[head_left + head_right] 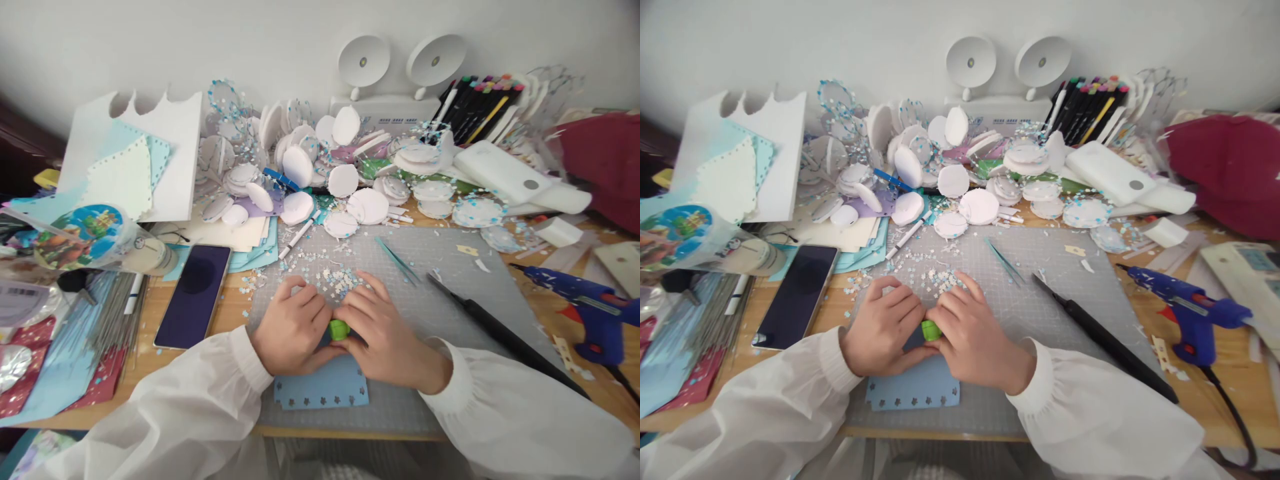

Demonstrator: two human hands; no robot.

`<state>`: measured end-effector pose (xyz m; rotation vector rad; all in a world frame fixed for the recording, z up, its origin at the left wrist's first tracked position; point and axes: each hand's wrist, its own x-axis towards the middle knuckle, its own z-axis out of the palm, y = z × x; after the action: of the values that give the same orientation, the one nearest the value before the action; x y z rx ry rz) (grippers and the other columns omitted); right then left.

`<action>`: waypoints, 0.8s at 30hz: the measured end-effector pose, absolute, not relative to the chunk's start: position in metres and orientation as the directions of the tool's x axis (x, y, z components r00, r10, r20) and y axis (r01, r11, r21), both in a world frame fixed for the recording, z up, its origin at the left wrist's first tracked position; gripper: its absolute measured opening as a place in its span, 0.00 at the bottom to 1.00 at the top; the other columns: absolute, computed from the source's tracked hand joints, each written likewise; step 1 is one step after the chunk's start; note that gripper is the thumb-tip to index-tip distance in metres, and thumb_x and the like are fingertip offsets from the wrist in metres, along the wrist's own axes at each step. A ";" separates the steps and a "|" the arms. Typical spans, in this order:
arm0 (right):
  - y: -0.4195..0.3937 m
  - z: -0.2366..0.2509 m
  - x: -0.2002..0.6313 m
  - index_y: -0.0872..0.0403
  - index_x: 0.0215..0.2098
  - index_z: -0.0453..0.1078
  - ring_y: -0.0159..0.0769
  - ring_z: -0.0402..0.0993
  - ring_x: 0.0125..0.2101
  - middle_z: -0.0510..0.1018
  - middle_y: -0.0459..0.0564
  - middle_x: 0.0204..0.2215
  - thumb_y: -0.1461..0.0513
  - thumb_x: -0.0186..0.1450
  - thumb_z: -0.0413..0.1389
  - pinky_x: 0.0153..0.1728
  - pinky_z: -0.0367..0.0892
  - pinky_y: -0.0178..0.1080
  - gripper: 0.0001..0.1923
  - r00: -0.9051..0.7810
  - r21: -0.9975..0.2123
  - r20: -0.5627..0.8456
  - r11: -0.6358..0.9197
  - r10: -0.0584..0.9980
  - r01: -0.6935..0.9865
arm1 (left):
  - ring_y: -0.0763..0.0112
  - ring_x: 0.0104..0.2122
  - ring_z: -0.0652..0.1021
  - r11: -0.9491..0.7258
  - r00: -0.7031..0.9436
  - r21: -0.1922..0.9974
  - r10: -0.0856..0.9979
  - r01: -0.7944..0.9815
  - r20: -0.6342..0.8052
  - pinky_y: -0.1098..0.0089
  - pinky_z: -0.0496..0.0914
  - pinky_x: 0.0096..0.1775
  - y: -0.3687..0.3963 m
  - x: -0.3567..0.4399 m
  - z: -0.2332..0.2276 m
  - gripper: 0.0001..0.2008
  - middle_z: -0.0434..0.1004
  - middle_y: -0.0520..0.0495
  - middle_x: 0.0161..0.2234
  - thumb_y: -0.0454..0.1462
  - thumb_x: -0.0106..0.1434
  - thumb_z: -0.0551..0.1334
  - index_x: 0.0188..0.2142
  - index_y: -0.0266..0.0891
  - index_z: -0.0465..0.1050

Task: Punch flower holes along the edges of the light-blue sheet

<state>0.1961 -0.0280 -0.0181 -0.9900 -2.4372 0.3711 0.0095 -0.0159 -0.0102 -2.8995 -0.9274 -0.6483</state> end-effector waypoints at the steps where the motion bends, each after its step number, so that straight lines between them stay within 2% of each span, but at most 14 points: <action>1: -0.028 -0.018 0.196 0.53 0.31 0.64 0.37 0.61 0.33 0.63 0.46 0.26 0.67 0.59 0.50 0.59 0.51 0.55 0.04 -0.623 -0.418 0.336 0.704 0.707 0.574 | 0.64 0.29 0.68 -0.824 0.737 0.104 0.548 0.557 0.396 0.57 0.60 0.42 -0.016 0.009 -0.010 0.19 0.70 0.46 0.24 0.49 0.63 0.54 0.26 0.36 0.68; 6: -0.030 -0.020 0.196 0.52 0.31 0.64 0.36 0.62 0.32 0.64 0.45 0.26 0.68 0.58 0.50 0.59 0.51 0.56 0.05 -0.612 -0.442 0.355 0.704 0.706 0.556 | 0.64 0.28 0.68 -0.834 0.739 0.139 0.540 0.534 0.402 0.56 0.61 0.43 -0.016 0.008 -0.011 0.20 0.70 0.46 0.23 0.49 0.64 0.52 0.25 0.37 0.68; 24: -0.030 -0.021 0.196 0.52 0.29 0.65 0.34 0.63 0.31 0.65 0.43 0.26 0.68 0.56 0.55 0.59 0.50 0.54 0.05 -0.578 -0.572 0.325 0.642 0.749 0.510 | 0.66 0.27 0.70 -0.846 0.734 0.166 0.524 0.506 0.432 0.54 0.62 0.47 -0.014 0.008 -0.011 0.21 0.69 0.48 0.21 0.51 0.61 0.56 0.25 0.36 0.68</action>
<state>0.1957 -0.0301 -0.0206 -0.9793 -2.3123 0.5729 0.0078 -0.0139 -0.0111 -2.9594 -0.8793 -0.7553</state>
